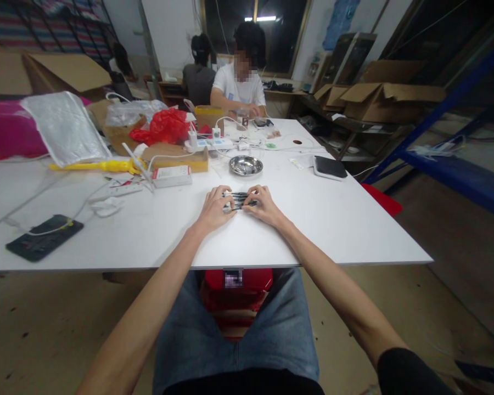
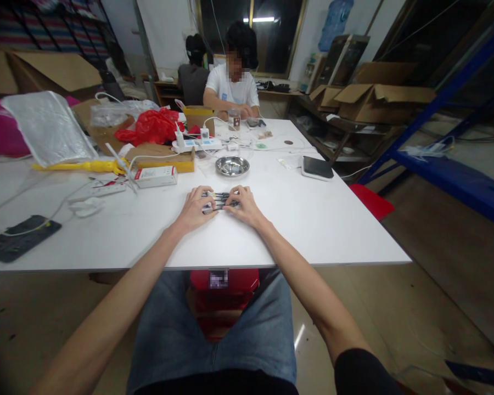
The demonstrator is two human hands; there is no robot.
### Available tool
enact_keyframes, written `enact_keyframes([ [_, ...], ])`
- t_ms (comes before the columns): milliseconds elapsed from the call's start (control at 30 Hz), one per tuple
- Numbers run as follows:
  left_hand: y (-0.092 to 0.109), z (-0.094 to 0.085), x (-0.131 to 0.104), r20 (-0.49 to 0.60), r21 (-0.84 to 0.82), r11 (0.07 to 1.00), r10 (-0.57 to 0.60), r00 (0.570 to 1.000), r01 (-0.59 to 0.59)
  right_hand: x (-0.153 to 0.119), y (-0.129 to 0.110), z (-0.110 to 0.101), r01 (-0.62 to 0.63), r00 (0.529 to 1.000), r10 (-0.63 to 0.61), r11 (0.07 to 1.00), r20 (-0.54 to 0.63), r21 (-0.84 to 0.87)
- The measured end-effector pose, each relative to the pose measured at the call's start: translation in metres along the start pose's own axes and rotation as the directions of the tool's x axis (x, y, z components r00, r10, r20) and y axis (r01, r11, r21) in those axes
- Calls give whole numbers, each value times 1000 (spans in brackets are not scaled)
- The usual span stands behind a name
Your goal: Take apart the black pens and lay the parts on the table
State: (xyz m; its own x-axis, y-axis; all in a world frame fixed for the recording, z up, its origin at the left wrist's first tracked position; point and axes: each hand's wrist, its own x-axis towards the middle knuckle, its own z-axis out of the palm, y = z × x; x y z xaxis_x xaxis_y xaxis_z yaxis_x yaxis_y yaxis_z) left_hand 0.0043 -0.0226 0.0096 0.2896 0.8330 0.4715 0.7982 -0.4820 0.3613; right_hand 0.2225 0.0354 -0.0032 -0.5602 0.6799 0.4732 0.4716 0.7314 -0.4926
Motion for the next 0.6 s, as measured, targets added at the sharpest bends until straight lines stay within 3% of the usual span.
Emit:
enact_keyframes([
  [233,-3,5,1,-7,0,1000,-19,1000,19,-1,2,3,11,1000,-11,999,5,-40],
  [367,-5,9,1,15,53,995,-90,996,89,0,6,7,-10,1000,11,998,17,-62],
  [600,-11,20,3,172,133,981,-161,972,139,0,6,16,13,981,20,986,195,-165],
])
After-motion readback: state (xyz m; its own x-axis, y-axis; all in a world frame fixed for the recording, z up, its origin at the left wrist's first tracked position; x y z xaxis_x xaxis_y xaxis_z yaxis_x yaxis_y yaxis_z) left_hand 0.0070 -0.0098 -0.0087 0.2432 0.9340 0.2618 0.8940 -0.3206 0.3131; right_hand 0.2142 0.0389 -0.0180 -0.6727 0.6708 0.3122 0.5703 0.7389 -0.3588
